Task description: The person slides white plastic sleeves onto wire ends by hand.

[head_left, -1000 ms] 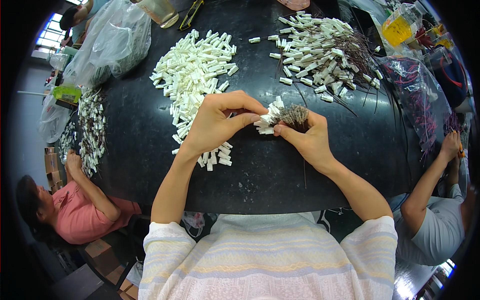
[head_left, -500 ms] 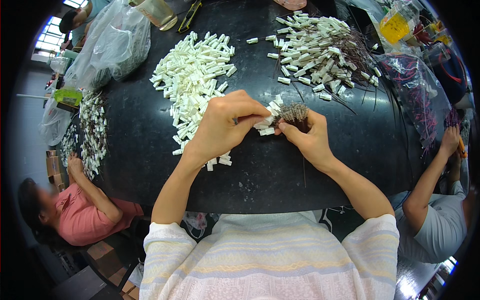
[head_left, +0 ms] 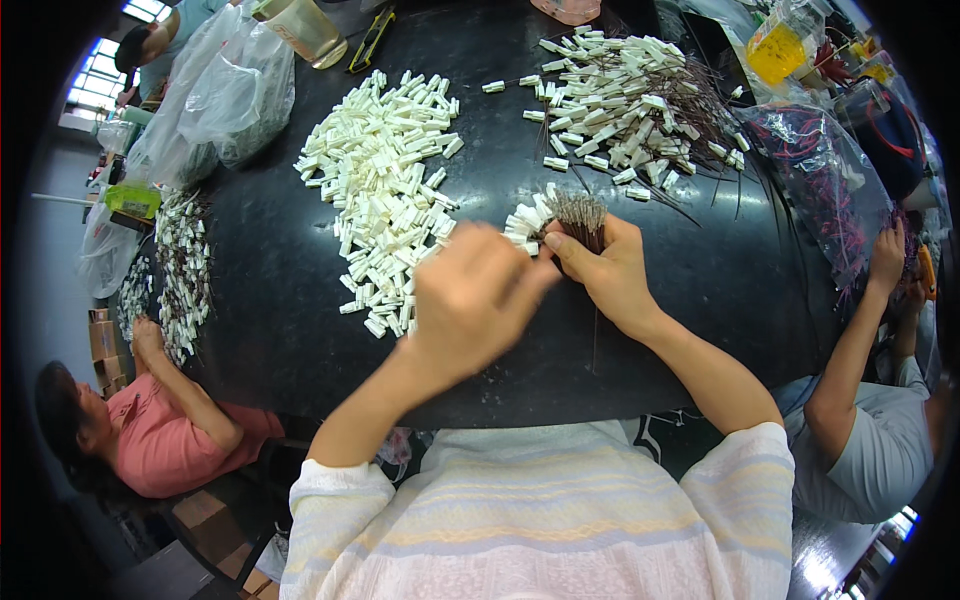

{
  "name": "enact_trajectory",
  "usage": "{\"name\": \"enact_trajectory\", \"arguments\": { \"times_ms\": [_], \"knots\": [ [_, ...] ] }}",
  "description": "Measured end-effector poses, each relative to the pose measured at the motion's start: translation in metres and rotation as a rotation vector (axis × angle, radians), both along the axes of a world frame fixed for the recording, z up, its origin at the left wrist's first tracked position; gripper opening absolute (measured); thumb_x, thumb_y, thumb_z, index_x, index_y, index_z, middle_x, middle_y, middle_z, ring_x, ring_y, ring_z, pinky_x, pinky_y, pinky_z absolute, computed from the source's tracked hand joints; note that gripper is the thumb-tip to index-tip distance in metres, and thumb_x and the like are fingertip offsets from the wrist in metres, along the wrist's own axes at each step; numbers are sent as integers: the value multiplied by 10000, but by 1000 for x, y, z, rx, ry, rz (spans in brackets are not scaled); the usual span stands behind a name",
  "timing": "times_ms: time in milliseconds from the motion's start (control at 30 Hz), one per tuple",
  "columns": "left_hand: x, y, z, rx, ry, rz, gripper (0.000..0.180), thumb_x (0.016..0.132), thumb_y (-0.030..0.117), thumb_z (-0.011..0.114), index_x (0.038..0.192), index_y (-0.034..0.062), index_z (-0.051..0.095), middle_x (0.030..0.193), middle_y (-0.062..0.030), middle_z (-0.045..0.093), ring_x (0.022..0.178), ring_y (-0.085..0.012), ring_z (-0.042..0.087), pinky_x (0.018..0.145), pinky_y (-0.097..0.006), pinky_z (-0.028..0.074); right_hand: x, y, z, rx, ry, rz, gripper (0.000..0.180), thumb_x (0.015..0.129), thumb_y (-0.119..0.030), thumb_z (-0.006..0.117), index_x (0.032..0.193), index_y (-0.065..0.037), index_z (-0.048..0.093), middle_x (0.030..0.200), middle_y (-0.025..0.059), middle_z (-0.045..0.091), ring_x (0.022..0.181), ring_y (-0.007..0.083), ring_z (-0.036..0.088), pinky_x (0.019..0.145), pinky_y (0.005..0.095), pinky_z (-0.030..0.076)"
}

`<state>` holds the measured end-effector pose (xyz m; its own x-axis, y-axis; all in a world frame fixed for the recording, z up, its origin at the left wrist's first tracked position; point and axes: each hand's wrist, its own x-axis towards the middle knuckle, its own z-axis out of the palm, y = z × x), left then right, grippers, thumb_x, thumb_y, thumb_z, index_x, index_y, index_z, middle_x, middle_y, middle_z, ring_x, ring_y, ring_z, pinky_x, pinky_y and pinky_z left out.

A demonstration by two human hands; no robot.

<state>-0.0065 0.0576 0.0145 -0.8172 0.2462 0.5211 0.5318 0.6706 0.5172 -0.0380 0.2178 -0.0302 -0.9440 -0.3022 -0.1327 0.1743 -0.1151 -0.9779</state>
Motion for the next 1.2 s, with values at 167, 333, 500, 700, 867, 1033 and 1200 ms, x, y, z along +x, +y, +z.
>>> {"name": "enact_trajectory", "arguments": {
  "times_ms": [167,333,500,700,867,1033,1200],
  "knots": [
    [42,49,-26,-123,-202,-101,245,669,183,719,689,34,525,636,-72,503,525,-231,537,459,-327,426,-1,1,8,-71,29,-5,105,822,-80,594,872,7,562,704,47,599,511,28,412,441,185,313],
    [46,60,-36,-54,-329,-23,142,739,96,624,721,25,503,670,-106,532,576,-275,569,491,-357,448,-5,7,10,-200,-3,-36,90,836,-70,574,886,-3,542,712,86,593,456,40,367,407,192,278],
    [45,47,-38,-15,-331,-31,114,753,90,603,730,23,513,674,-117,550,589,-292,571,508,-371,449,-45,30,64,-28,292,-287,143,861,-134,555,884,8,556,699,91,594,417,31,333,381,197,240],
    [43,46,-39,-21,-326,-67,117,760,102,598,729,27,515,662,-113,562,572,-292,569,499,-372,444,-137,82,109,529,550,-251,203,888,-201,516,834,-19,588,680,28,590,448,26,378,401,186,265],
    [44,46,-40,1,-321,-58,121,760,108,601,726,30,514,636,-110,562,550,-290,566,494,-373,445,-172,105,101,871,609,-103,211,870,-172,526,818,28,568,683,81,632,484,109,572,418,255,434],
    [40,39,-41,99,-384,-66,132,741,91,623,711,16,519,638,-121,571,555,-284,572,507,-361,442,-165,103,113,853,664,-192,217,879,-192,516,849,20,554,685,77,629,545,134,611,455,252,452],
    [26,25,-22,238,-526,-85,125,748,58,627,754,-15,526,656,-134,592,550,-218,586,513,-296,440,-124,106,119,708,912,-439,213,871,-217,548,815,-15,590,557,-8,509,418,61,421,391,220,310]
  ]
}}
